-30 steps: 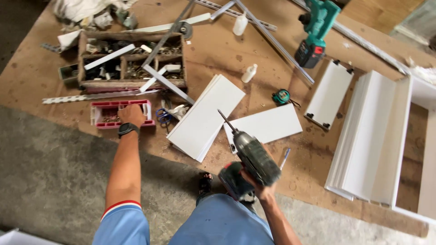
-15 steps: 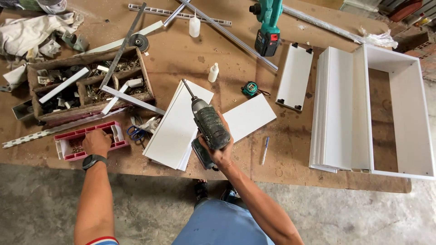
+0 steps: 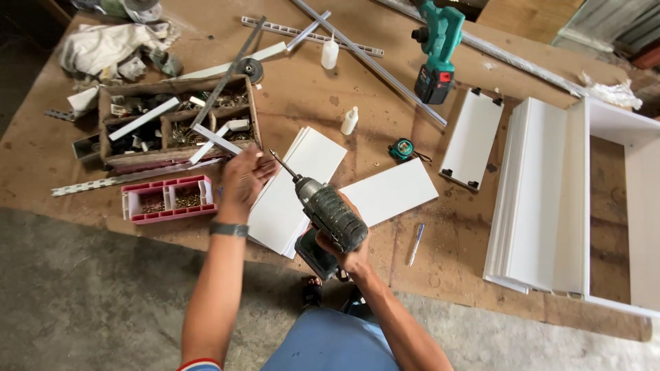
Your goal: Marking positions on white panels and using a power drill to screw in metal hardware brackets.
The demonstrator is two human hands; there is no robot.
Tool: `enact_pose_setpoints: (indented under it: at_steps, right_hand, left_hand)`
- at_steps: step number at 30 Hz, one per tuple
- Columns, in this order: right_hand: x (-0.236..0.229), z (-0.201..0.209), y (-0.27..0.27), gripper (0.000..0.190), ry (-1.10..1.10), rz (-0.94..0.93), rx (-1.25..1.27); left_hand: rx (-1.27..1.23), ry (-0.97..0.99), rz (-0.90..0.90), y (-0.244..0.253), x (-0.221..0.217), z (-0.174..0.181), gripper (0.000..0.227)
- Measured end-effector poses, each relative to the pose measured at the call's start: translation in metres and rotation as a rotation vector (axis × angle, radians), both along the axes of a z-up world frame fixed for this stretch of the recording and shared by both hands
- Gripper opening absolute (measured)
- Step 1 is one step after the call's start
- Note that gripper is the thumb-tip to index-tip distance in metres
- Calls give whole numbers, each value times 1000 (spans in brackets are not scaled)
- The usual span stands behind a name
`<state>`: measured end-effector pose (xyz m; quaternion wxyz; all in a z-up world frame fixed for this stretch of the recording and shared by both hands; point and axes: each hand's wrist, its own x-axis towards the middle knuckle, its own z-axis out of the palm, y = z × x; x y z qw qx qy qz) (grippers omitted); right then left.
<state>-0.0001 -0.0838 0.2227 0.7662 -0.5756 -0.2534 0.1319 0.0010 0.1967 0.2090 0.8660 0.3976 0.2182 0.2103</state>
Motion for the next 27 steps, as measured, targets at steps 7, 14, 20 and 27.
enact_pose_setpoints:
  at_steps: [7, 14, 20, 27]
  right_hand:
    - [6, -7, -27, 95, 88, 37, 73]
    - [22, -1, -72, 95, 119, 104, 14]
    - [42, -8, -100, 98, 24, 140, -198]
    - [50, -15, -96, 91, -174, 159, -220]
  left_hand:
    - [-117, -27, -148, -27, 33, -7, 22]
    - [58, 67, -214, -42, 33, 7, 17]
    - [12, 80, -231, -65, 26, 3, 16]
    - [84, 109, -241, -62, 9, 4, 17]
